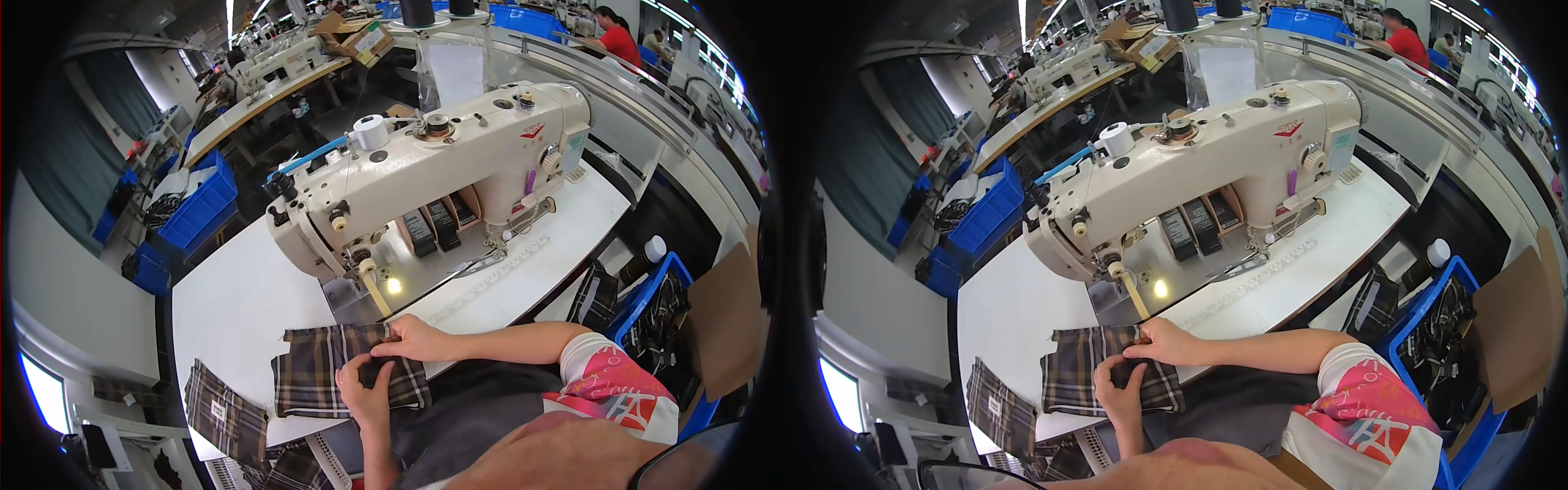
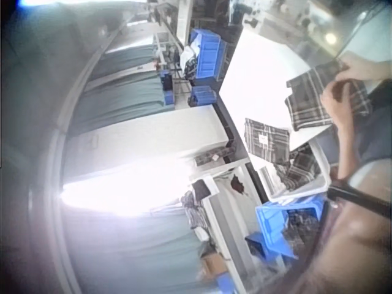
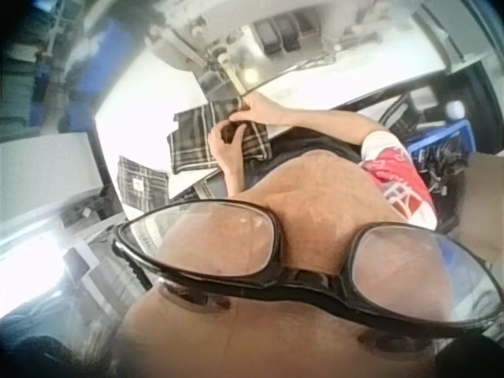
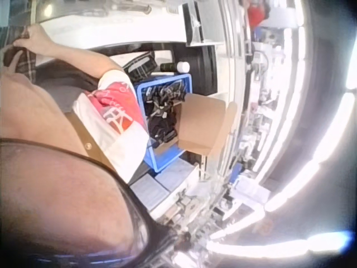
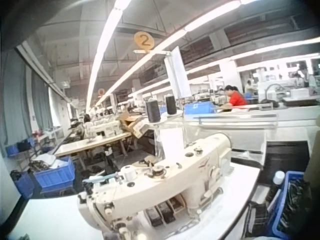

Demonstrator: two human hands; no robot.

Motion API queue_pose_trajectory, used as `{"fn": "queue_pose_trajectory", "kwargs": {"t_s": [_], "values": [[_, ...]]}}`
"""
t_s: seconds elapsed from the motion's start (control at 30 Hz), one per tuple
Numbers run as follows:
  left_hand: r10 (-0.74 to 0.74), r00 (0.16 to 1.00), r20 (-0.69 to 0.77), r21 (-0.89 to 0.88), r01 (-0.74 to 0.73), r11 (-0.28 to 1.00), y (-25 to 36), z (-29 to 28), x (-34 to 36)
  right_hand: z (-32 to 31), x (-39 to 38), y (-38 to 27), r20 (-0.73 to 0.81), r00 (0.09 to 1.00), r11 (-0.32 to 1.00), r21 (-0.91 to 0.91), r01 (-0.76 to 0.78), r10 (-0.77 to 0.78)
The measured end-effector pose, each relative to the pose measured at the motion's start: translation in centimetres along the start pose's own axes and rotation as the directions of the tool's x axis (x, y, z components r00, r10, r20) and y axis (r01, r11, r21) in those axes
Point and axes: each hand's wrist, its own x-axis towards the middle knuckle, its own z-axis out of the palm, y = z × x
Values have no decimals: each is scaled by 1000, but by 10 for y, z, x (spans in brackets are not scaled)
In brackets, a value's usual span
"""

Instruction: The recorder is using an industrial sewing machine to construct fabric pouches or linings with a plaid pattern.

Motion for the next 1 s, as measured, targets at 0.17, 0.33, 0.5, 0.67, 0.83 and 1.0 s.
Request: {"fn": "queue_pose_trajectory", "kwargs": {"t_s": [0.17, 0.33, 0.5, 0.67, 0.83, 1.0], "values": [[-147, 989, 12, -350, 142, 926, 4, -2, 5, 10, -4, -9, -5, 1000, 981, 192, -10, 11], [-29, 999, -22, -360, 19, 933, 3, -4, 5, 21, 3, 18, -34, 997, 966, 250, 72, -65], [-26, 1000, 16, -250, 29, 968, -6, -19, 7, 20, 9, 12, 70, 995, 976, 214, 50, -66], [-39, 996, 74, -219, 55, 974, -6, -26, 8, 8, 17, 19, 236, 972, 958, 277, -71, 4], [-54, 956, 288, -254, 131, 958, -6, -36, 22, 9, 15, 18, 259, 964, 901, 401, -164, 60], [-98, 831, 548, -351, 335, 874, -5, -49, 46, 3, 20, 27, 306, 944, 912, 340, -227, 121]]}}
